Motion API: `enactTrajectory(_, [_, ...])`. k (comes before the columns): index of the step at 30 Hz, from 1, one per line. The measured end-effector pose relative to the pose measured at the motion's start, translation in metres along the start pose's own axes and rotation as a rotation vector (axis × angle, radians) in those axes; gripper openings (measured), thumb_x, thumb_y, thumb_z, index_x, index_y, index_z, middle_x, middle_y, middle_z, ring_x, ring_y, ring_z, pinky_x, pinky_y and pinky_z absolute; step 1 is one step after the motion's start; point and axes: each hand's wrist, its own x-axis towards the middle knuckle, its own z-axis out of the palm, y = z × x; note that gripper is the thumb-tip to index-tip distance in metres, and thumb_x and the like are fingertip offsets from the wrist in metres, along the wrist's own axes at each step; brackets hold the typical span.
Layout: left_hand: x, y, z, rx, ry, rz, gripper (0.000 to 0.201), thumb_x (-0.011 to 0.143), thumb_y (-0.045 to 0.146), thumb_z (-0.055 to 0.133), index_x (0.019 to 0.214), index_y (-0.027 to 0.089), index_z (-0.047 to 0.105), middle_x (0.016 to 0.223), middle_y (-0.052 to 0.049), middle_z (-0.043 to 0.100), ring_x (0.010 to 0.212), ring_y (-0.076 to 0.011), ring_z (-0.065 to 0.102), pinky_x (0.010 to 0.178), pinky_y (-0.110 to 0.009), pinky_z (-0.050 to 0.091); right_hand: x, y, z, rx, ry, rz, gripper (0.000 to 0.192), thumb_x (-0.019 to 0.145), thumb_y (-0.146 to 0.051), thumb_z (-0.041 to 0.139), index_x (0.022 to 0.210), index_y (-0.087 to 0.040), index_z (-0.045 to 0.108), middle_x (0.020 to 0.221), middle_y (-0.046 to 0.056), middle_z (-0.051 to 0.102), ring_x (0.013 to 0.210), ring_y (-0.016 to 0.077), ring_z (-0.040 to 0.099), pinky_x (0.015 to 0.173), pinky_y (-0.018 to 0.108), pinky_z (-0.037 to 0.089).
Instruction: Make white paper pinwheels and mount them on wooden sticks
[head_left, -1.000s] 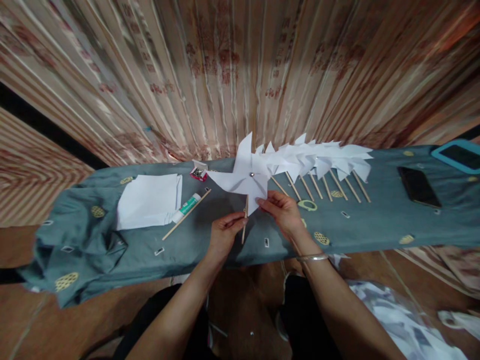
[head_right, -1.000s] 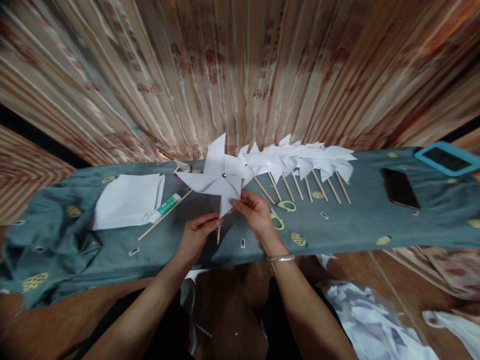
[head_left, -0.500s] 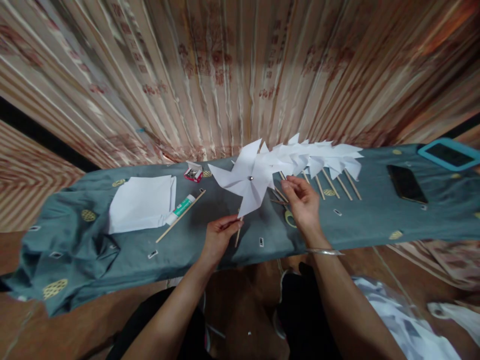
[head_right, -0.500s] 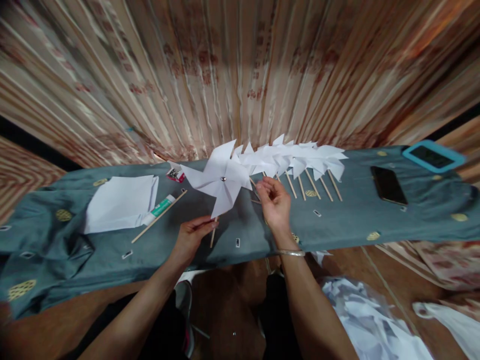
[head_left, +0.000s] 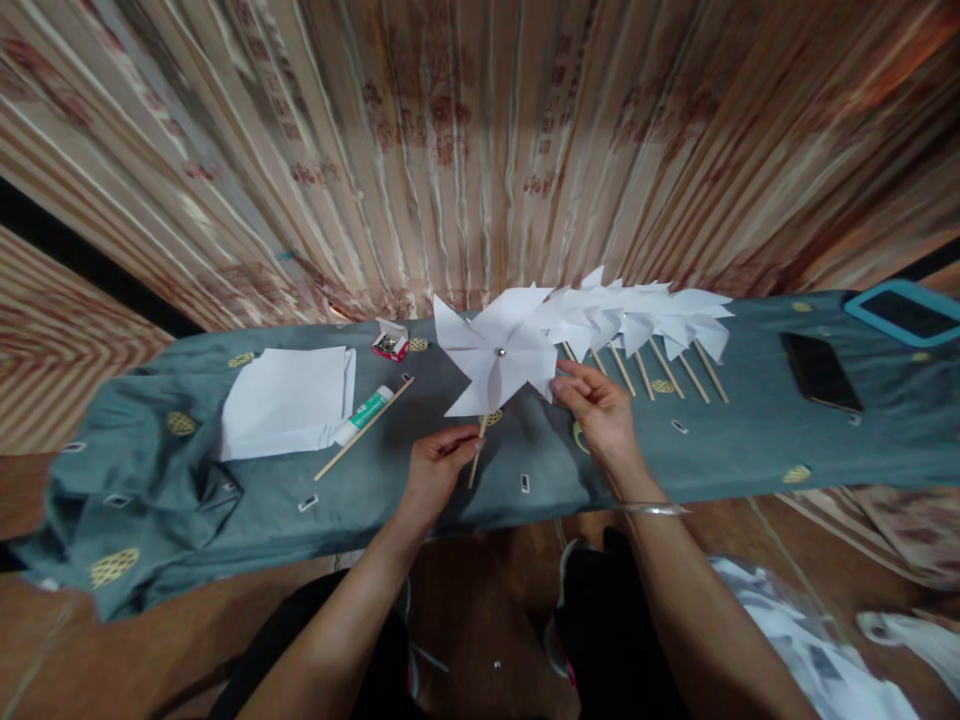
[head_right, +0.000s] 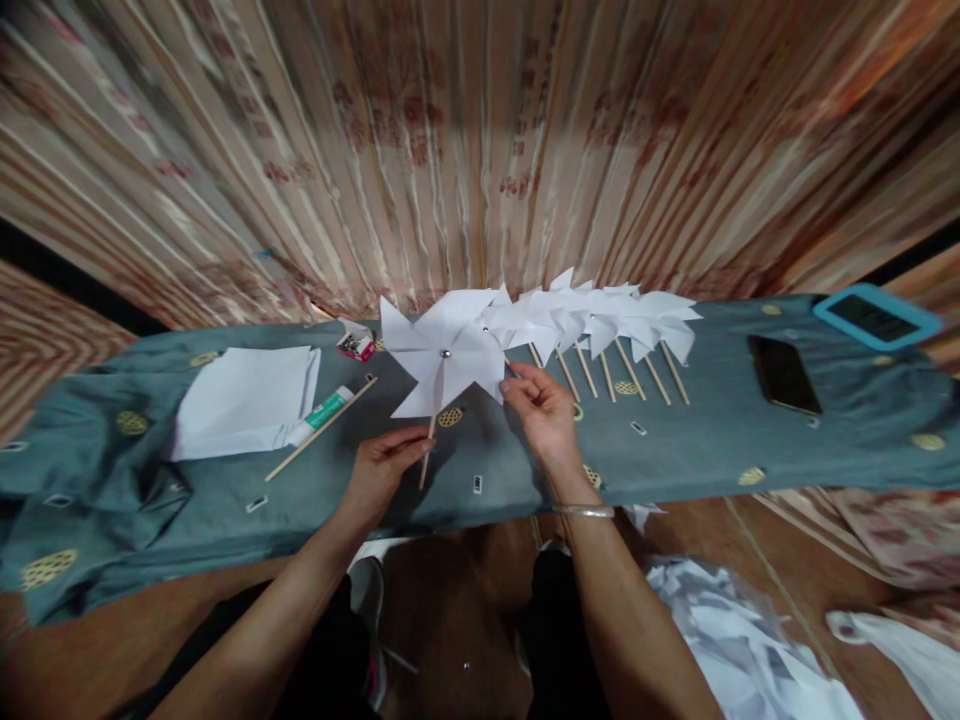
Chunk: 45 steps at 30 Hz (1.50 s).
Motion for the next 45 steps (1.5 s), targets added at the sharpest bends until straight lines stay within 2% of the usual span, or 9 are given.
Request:
enactTrajectory(8, [0.001,-0.001,-0.001,0.007,0.038,0.026,0.028,0.053,0.033,0.084,0.077,0.019,0.08,0.077,-0.005,0.078,0.073,-0.0188,0.069,0.075,-0.031,0.054,-0.013,-0.001,0.015,0.076,-0.032,0.156,0.041,0.047,-0.038,0.091,0.082,-0.023,0.075,0.065,-0.003,0.072,0.056,0.0118,0.059,0.057,0.026,0.047])
enactTrajectory(16, [0.001,0.0,0.0,0.013,0.053,0.043,0.026,0.054,0.031,0.083,0.076,0.02,0.08,0.077,-0.004,0.078,0.073,-0.0188,0.069,0.076,-0.031,0.054,-0.026,0.0,0.028,0.087,-0.152,0.199,0.047,0.047,-0.045,0.092,0.085,-0.025,0.075,0.064,-0.003,0.073,0.062,0.0161,0.066,0.063,0.03,0.055])
enactTrajectory(23, [0.0,-0.004,0.001,0.027,0.026,0.036,0.028,0.054,0.033,0.083,0.078,0.019,0.08,0.079,-0.005,0.078,0.074,-0.0201,0.07,0.078,-0.033,0.054,-0.037,0.002,0.036,-0.091,-0.277,0.114,0.039,0.057,-0.057,0.084,0.068,-0.023,0.067,0.065,-0.001,0.072,0.06,0.0161,0.064,0.06,0.029,0.054])
enactTrajectory(28, [-0.001,-0.003,0.003,-0.001,-0.013,0.038,0.027,0.055,0.031,0.083,0.079,0.02,0.081,0.082,-0.004,0.079,0.077,-0.02,0.071,0.082,-0.033,0.054,-0.044,0.0,0.038,-0.298,-0.354,-0.058,0.038,0.077,-0.06,0.07,0.077,-0.022,0.07,0.071,0.002,0.073,0.066,0.0182,0.066,0.063,0.03,0.051])
enactTrajectory(31, [-0.001,-0.001,0.003,0.003,-0.014,0.05,0.025,0.056,0.03,0.082,0.079,0.02,0.081,0.083,-0.004,0.079,0.075,-0.0187,0.07,0.079,-0.031,0.054,-0.045,-0.007,0.031,-0.456,-0.388,-0.165,0.044,0.089,-0.06,0.056,0.071,-0.022,0.069,0.067,0.002,0.071,0.065,0.0174,0.065,0.064,0.03,0.048])
enactTrajectory(34, [-0.001,0.0,0.003,0.004,0.008,0.043,0.025,0.055,0.03,0.082,0.078,0.02,0.081,0.079,-0.004,0.079,0.071,-0.0179,0.069,0.076,-0.03,0.054,-0.038,-0.015,0.017,-0.513,-0.285,-0.225,0.048,0.092,-0.059,0.05,0.068,-0.022,0.069,0.061,0.001,0.068,0.06,0.0163,0.062,0.062,0.029,0.046])
enactTrajectory(37, [-0.001,0.0,0.002,0.006,0.007,0.035,0.026,0.054,0.03,0.084,0.077,0.02,0.081,0.078,-0.004,0.079,0.072,-0.0186,0.07,0.076,-0.031,0.054,-0.025,-0.018,0.001,-0.499,-0.065,-0.256,0.039,0.089,-0.056,0.058,0.075,-0.022,0.071,0.061,0.0,0.068,0.055,0.0155,0.059,0.058,0.029,0.045])
enactTrajectory(40, [-0.002,-0.001,0.002,0.016,-0.012,0.014,0.026,0.053,0.031,0.084,0.077,0.02,0.081,0.078,-0.005,0.079,0.071,-0.0191,0.07,0.075,-0.031,0.054,-0.01,-0.013,-0.013,-0.425,0.113,-0.29,0.033,0.081,-0.052,0.069,0.093,-0.022,0.073,0.077,0.003,0.075,0.07,0.0189,0.067,0.069,0.032,0.051])
enactTrajectory(45, [-0.002,-0.002,0.002,0.034,-0.054,0.01,0.027,0.053,0.032,0.085,0.077,0.02,0.081,0.079,-0.005,0.079,0.073,-0.02,0.07,0.076,-0.032,0.054,0.004,0.004,-0.018,-0.268,0.054,-0.224,0.047,0.071,-0.051,0.078,0.107,-0.022,0.071,0.1,0.009,0.077,0.094,0.0234,0.071,0.086,0.041,0.054])
